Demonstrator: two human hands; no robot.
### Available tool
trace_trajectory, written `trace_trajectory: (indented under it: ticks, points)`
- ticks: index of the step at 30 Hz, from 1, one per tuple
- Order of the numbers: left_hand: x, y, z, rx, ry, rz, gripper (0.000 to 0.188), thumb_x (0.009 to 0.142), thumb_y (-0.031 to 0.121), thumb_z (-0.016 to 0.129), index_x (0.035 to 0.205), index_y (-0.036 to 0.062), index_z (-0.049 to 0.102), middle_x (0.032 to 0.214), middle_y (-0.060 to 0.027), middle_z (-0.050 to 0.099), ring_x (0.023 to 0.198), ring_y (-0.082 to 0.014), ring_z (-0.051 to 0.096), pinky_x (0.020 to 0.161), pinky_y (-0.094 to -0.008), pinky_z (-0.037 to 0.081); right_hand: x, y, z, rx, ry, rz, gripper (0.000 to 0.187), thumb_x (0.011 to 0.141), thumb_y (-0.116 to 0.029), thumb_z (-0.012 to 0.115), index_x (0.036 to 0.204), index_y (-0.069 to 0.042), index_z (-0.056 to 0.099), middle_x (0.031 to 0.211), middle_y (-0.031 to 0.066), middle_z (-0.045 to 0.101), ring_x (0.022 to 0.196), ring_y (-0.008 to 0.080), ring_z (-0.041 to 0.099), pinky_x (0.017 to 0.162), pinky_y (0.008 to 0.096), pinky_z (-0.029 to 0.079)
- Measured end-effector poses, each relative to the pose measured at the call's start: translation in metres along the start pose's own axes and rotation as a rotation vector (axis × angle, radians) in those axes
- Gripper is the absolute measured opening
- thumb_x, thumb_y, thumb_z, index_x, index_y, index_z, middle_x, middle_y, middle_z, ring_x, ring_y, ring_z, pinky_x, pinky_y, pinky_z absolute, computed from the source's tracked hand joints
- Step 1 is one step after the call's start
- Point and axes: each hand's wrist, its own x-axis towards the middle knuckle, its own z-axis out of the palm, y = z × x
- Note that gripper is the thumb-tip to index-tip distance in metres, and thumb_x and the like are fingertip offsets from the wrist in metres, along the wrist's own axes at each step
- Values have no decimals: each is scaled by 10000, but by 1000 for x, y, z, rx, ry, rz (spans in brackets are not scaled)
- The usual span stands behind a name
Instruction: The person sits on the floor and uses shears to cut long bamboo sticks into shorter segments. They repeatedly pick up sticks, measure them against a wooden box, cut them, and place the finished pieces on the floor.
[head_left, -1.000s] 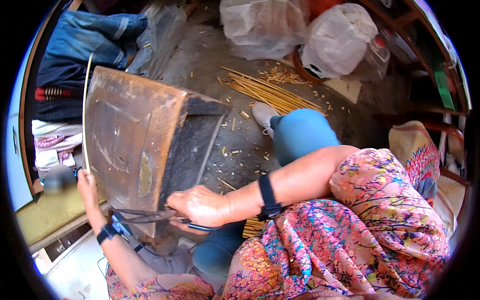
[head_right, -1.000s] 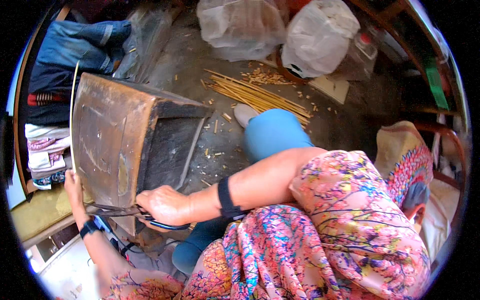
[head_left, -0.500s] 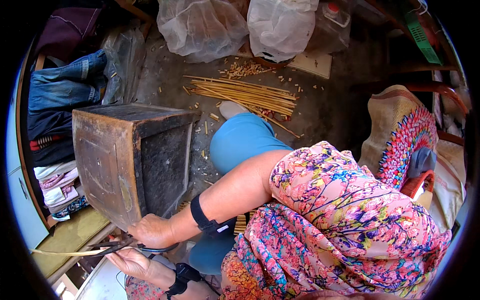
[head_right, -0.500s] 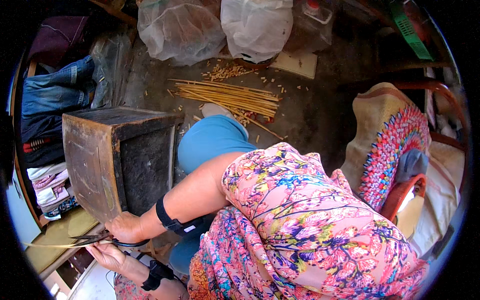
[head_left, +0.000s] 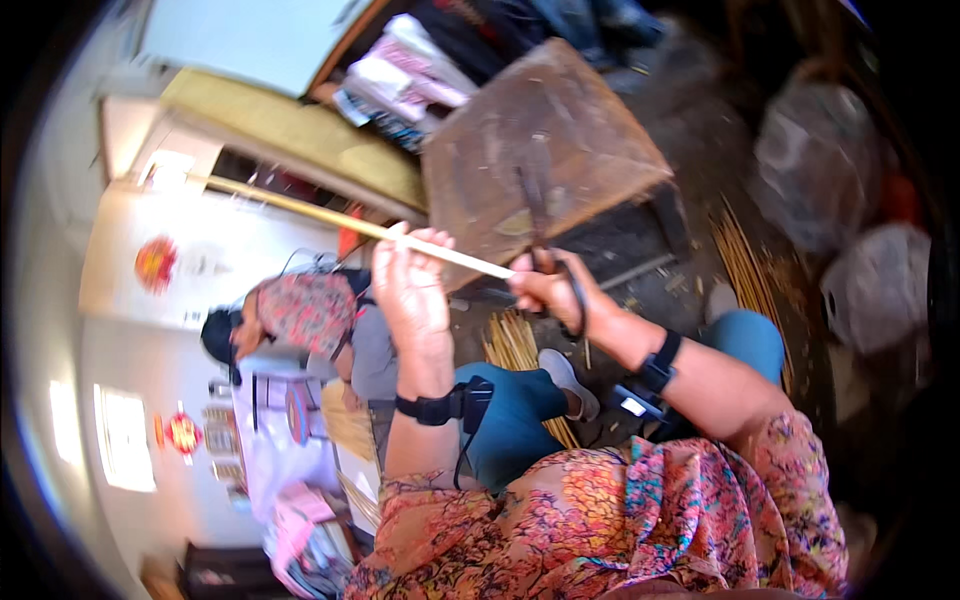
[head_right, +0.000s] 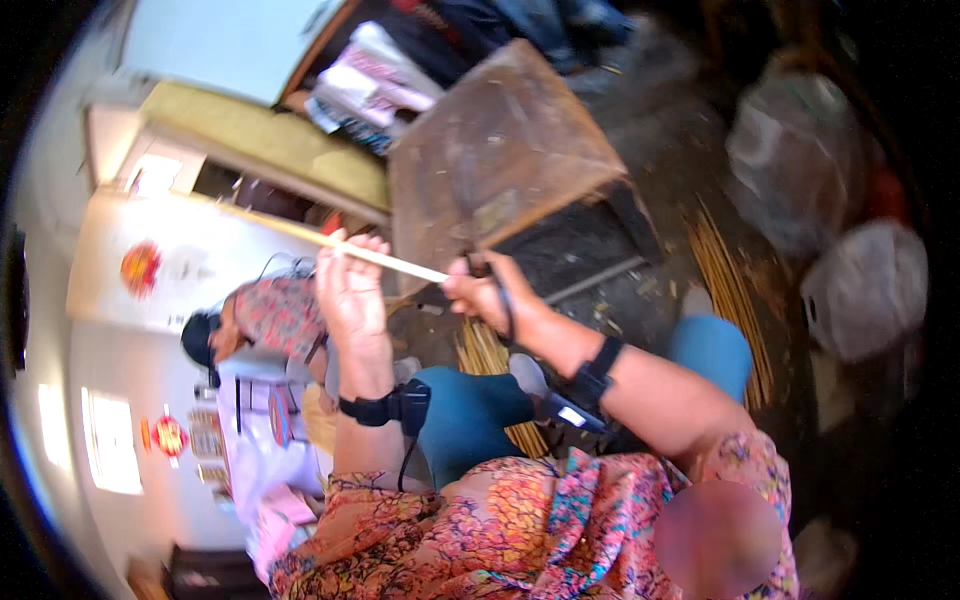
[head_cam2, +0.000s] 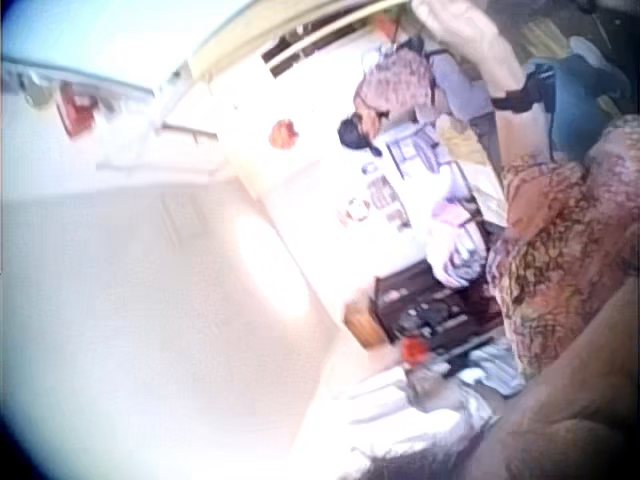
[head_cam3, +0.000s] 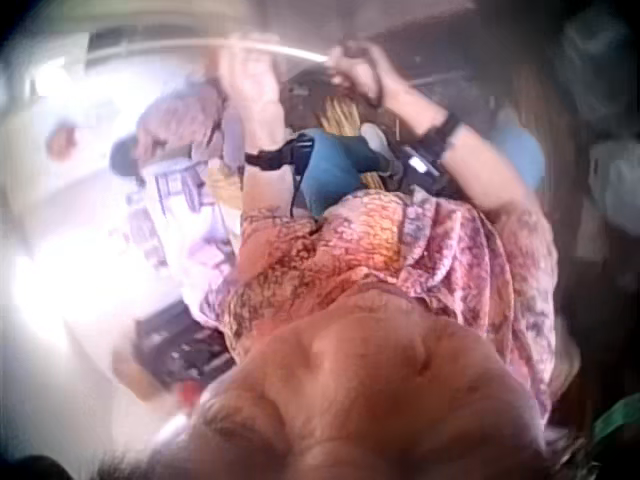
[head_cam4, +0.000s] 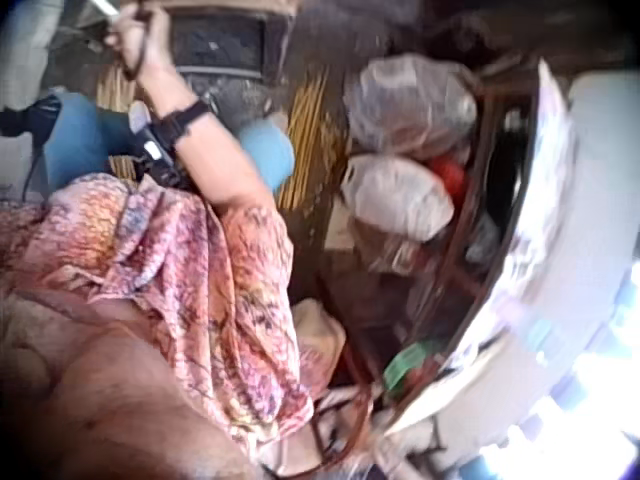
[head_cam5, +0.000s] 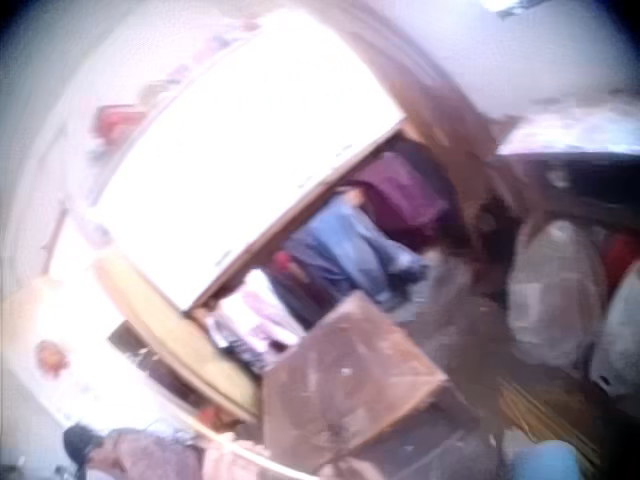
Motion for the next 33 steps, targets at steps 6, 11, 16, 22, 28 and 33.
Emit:
trace_trajectory:
  ticks: [6,11,16,22,28,33]
  points:
    - [-2,35,-40,12,85,131,274,926,92,483,1173,-24,462,981,-199,603,906,-306,624,858,-457,511,3,6,2,-51,-38,78,85,828,-77,637,846,-15,581,684,47,594,551,115,576,478,228,435]
    - [-10,65,-56,20,144,241,318,921,70,474,1216,-34,419,991,-201,595,918,-308,619,875,-456,503,-9,7,-7,-147,-75,82,131,820,-71,650,909,-5,579,717,58,598,601,131,590,521,239,442]
    - [-15,80,-74,8,174,291,319,915,61,487,1212,-36,425,986,-190,596,903,-297,622,870,-446,504,-12,7,-14,-193,-80,70,174,794,-53,658,926,6,559,718,60,596,603,138,582,536,245,441]
    - [-20,81,-88,-28,158,307,324,907,56,494,1216,-22,433,956,-154,586,886,-272,603,858,-434,498,-11,6,-12,-175,-120,88,171,801,-50,633,945,9,563,752,76,612,617,145,587,554,255,454]
    - [-19,77,-96,-73,113,296,332,908,61,494,1229,4,433,954,-131,558,904,-248,563,845,-416,485,-13,10,-12,-234,-160,62,190,815,-34,604,988,21,549,798,86,612,657,147,591,580,251,455]
    - [-20,68,-93,-9,176,282,391,900,73,527,1253,-34,395,923,-126,563,867,-239,578,831,-414,504,-15,17,-14,-364,-124,-1,193,803,-2,606,984,5,542,801,50,574,672,144,585,592,251,451]
